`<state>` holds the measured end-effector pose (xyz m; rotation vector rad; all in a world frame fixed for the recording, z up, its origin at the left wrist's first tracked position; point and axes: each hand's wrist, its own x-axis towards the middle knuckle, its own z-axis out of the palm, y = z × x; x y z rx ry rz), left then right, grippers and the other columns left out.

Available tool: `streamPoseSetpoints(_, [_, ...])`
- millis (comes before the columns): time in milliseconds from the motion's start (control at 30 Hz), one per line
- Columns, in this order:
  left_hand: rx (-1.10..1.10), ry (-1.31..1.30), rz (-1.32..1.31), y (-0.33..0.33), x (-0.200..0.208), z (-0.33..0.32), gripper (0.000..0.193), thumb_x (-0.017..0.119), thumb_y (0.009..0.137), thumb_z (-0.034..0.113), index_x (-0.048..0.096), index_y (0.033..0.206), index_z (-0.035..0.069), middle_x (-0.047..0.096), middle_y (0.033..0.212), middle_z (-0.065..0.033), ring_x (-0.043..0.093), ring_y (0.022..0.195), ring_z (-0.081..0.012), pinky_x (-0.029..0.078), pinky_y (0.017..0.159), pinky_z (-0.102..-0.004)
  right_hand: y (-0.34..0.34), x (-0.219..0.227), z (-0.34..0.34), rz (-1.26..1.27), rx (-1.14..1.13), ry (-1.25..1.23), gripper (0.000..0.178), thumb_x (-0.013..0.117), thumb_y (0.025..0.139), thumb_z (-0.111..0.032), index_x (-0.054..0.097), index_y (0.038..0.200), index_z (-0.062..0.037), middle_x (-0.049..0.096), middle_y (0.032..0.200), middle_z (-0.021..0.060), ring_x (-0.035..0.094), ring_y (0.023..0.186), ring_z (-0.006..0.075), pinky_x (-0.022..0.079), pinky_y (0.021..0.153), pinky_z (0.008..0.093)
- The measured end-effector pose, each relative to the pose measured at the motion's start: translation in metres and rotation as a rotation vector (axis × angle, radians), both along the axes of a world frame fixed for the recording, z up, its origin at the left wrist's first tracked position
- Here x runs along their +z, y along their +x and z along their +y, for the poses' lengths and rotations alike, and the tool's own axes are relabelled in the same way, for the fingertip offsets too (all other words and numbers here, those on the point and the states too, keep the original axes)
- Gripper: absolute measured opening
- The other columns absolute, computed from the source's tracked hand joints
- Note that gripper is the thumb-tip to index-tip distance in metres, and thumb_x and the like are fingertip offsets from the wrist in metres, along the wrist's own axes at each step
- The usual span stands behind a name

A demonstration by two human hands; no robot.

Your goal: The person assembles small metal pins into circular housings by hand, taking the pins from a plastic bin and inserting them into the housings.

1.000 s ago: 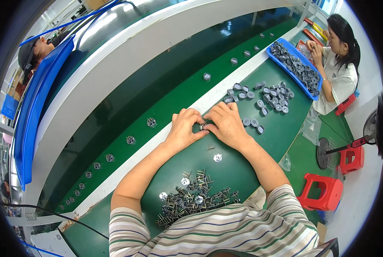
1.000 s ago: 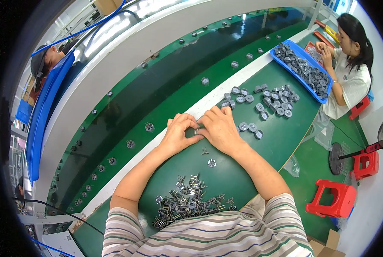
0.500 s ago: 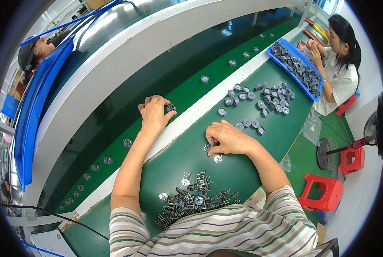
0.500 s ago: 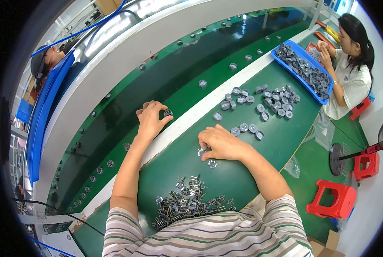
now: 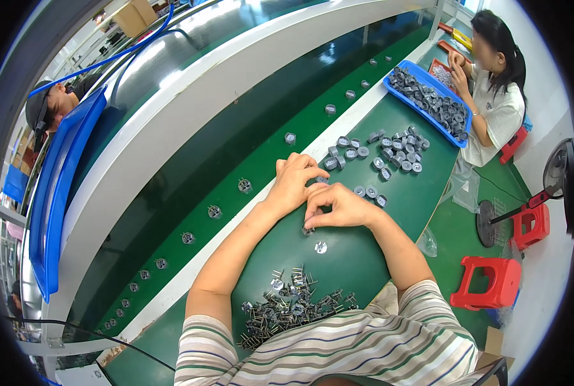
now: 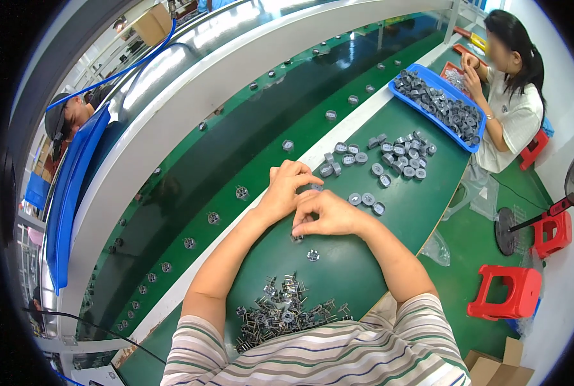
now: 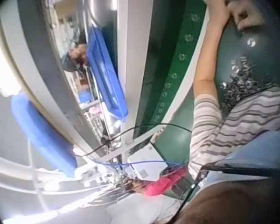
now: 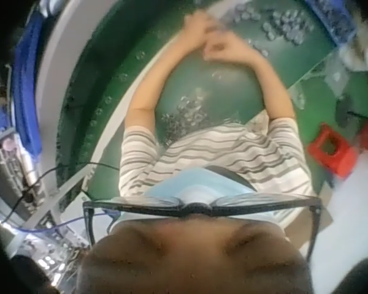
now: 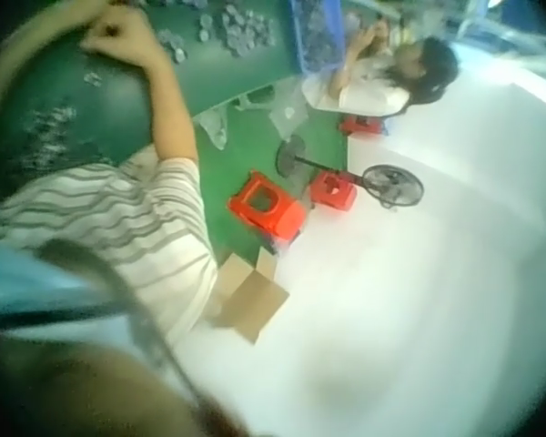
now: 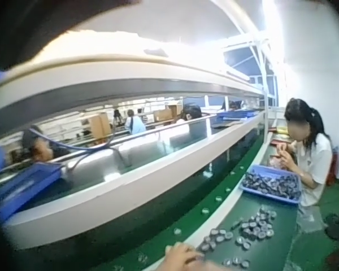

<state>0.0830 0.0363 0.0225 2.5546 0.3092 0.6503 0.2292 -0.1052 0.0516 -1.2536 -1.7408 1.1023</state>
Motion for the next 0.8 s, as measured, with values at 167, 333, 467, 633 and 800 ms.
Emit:
streamPoseSetpoints(167, [-0.026,-0.121,0.073,-0.037,0.001,-0.003,0.027,0.079,0.081,0.007,0.076,0.106,0.017,0.065,0.112,-0.0007,0.058,0.115,-0.0218,0.035,0.095,-0.0412,0.001,-0.010,0.007,0.146,-0.551,0.150,0.010,0.083,0.091,-0.011,0.076,0.094,-0.0046,0.071,0.089,0.0006,0.060,0.085,0.0116,0.049,0.079,0.0306])
streamPoseSetpoints(333, [-0.085,-0.187,0.177,-0.088,0.016,-0.013,0.040,0.060,0.075,-0.006,0.074,0.105,0.015,0.067,0.125,-0.0018,0.056,0.123,-0.0231,0.033,0.098,-0.0406,-0.006,-0.021,0.015,-0.363,-0.646,0.498,0.012,0.086,0.081,-0.013,0.076,0.087,-0.0090,0.068,0.094,0.0006,0.058,0.102,0.0245,0.038,0.094,0.0415])
streamPoseSetpoints(467, [0.055,-0.180,0.038,-0.089,0.023,-0.026,0.025,0.072,0.080,0.003,0.073,0.102,0.014,0.066,0.121,-0.0032,0.056,0.122,-0.0233,0.034,0.097,-0.0418,-0.014,-0.026,0.016,-0.405,-0.562,0.504,0.010,0.085,0.083,-0.014,0.076,0.086,-0.0097,0.067,0.092,-0.0001,0.058,0.105,0.0223,0.034,0.096,0.0415])
streamPoseSetpoints(633, [0.271,-0.058,0.209,-0.090,0.009,-0.031,0.038,0.092,0.077,0.035,0.073,0.099,0.011,0.067,0.101,-0.0030,0.061,0.107,-0.0241,0.036,0.093,-0.0436,-0.018,-0.025,0.016,-0.379,-0.472,0.459,0.008,0.084,0.084,-0.015,0.078,0.089,-0.0121,0.066,0.094,-0.0012,0.057,0.106,0.0212,0.035,0.096,0.0410])
streamPoseSetpoints(800, [0.192,-0.140,0.151,-0.086,0.000,-0.029,0.034,0.092,0.077,0.029,0.074,0.099,0.011,0.067,0.096,-0.0020,0.063,0.103,-0.0225,0.037,0.090,-0.0412,-0.027,-0.029,0.014,-0.367,-0.374,0.448,0.012,0.086,0.083,-0.015,0.077,0.090,-0.0118,0.065,0.096,-0.0017,0.057,0.105,0.0208,0.035,0.095,0.0399])
